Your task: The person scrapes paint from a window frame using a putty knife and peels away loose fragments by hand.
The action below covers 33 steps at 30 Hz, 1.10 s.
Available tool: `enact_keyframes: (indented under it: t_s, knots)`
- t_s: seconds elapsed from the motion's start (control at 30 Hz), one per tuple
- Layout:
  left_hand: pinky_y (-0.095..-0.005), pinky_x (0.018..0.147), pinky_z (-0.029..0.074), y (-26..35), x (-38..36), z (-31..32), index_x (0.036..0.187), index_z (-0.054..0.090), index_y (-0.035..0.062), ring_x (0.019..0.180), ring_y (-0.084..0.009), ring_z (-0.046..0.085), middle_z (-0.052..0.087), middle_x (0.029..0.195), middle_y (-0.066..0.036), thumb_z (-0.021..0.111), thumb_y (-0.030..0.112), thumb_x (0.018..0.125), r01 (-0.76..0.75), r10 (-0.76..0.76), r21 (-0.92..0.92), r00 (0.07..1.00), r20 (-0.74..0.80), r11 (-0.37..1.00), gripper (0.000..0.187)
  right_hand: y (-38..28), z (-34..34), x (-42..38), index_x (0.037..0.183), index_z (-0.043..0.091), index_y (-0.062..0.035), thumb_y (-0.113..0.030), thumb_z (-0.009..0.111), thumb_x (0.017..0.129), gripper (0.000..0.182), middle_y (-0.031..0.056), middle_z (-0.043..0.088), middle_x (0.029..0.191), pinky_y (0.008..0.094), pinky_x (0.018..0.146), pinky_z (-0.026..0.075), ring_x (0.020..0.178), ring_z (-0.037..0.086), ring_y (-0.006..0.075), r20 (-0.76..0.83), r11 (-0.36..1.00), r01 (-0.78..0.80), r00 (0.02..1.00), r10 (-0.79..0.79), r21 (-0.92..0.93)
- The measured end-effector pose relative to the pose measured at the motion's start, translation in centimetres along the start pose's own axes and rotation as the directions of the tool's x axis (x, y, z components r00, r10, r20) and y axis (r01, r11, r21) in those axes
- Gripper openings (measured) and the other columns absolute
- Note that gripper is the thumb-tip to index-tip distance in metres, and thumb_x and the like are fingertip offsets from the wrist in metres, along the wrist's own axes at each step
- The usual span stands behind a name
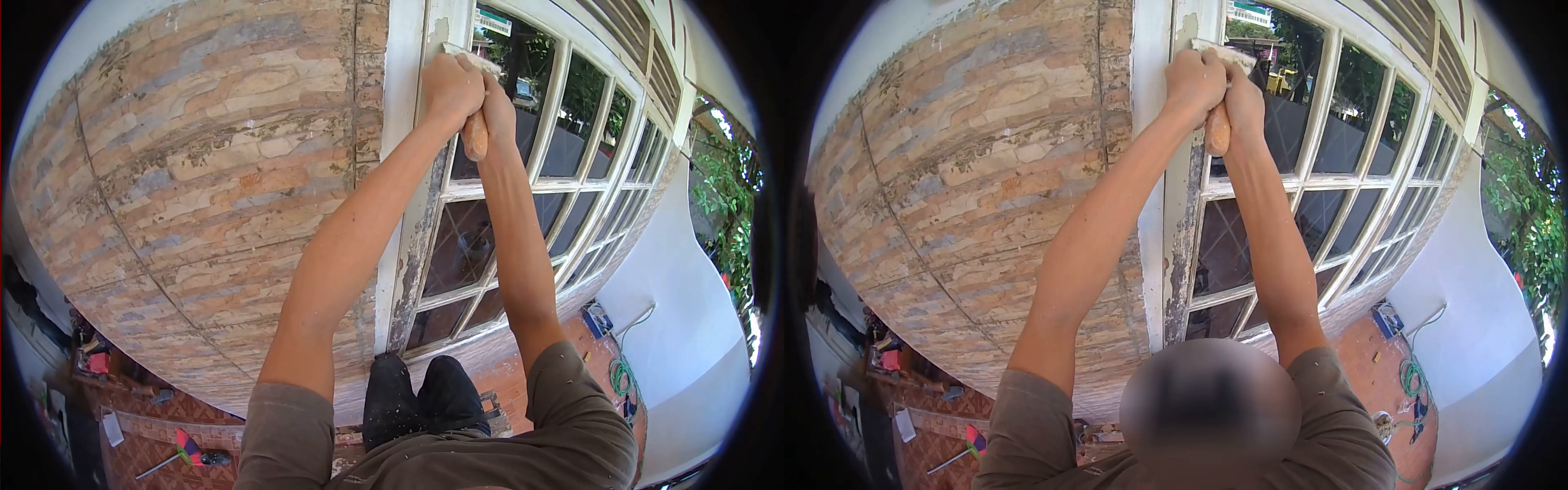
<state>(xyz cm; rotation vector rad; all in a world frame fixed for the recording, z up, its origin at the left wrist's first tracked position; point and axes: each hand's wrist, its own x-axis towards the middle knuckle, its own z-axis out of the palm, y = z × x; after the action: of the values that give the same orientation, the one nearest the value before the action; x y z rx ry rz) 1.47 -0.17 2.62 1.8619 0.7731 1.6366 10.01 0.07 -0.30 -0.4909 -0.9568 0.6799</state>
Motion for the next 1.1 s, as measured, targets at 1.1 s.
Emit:
enact_keyframes:
  t_s: [1.1]
  knots:
    - [-0.0456, 0.083, 0.052, 0.4, 4.0, 0.3, 0.092, 0.063, -0.0149, 0.091, -0.0441, 0.066, 0.064, 0.094, -0.036, 0.048, 0.024, 0.095, -0.09, 0.09, 0.012, 0.955, -0.282, 0.996, 0.042, -1.6, 2.5, 3.3, 0.095, 0.064, 0.0053, -0.026, 0.056, 0.092, 0.033, 0.0128, 0.065, 0.083, 0.0316, 0.052, 0.05, 0.059, 0.061, 0.0176, 0.098, 0.939, 0.202, 0.978, -0.182, -0.279]
